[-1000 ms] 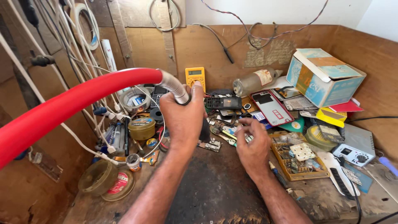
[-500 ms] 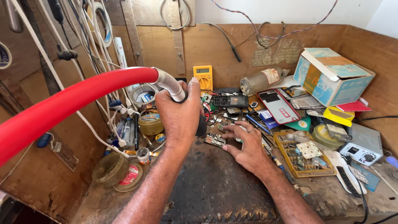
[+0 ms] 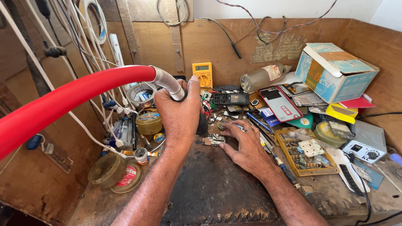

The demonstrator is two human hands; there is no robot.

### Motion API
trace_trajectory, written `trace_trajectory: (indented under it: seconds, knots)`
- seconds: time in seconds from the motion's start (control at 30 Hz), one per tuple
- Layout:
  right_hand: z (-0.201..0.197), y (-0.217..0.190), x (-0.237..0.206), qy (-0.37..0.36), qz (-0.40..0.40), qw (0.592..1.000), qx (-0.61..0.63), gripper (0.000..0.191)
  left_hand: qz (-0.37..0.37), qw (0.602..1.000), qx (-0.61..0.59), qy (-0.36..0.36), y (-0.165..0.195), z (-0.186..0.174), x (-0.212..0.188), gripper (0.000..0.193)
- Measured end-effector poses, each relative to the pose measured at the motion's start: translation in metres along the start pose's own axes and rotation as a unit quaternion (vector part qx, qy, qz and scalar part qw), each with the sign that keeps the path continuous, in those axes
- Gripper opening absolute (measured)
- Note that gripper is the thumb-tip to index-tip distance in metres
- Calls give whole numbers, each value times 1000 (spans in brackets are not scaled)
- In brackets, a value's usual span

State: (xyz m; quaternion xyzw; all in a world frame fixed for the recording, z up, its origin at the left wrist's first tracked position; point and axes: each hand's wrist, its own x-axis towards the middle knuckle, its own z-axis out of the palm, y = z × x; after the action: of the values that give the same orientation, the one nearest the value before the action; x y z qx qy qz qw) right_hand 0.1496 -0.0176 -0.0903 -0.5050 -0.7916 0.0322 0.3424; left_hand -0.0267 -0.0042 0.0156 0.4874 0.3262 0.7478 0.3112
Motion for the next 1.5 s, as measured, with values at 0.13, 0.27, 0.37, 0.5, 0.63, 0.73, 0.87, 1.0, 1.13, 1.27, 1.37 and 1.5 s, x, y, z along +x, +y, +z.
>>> trace_trajectory:
  seconds: [0.13,0.27,0.37,0.5,0.63,0.73,0.87,1.0,1.13,1.27,1.37,1.5]
  knots:
    - [4,7,-2,32,3,999,7,49,-6,1000,18,-14,-3,-1,-1,42]
    - [8,14,-5,92,44,995,-4,38,-18,999,32,4,-6,-3,0,39]
    - [10,19,-5,120,59,990,-32,35,-20,999,38,-7,-7,-2,1,41]
    - [12,23,-3,128,81,986,-64,33,-28,996,86,-25,-9,6,-2,37]
    - [12,25,-2,118,160,974,-109,22,-4,996,84,-34,-8,15,-2,34]
    - [13,25,-3,167,137,968,-129,20,28,991,127,-18,-6,15,2,36]
    - [13,26,-3,192,126,966,-122,20,-37,994,96,-36,-9,19,1,35]
    - [13,27,-4,208,125,964,-108,22,2,997,72,-17,-14,30,-1,34]
    - [13,29,-5,232,116,961,-92,17,7,994,106,-22,-13,34,0,36]
    - [15,29,-3,224,127,961,-98,19,-14,998,35,-49,-5,35,-3,39]
    - [14,28,-4,231,131,960,-87,16,11,997,76,-10,-1,33,-3,40]
    - [13,27,-2,228,134,961,-80,15,-24,996,79,-42,1,33,-5,34]
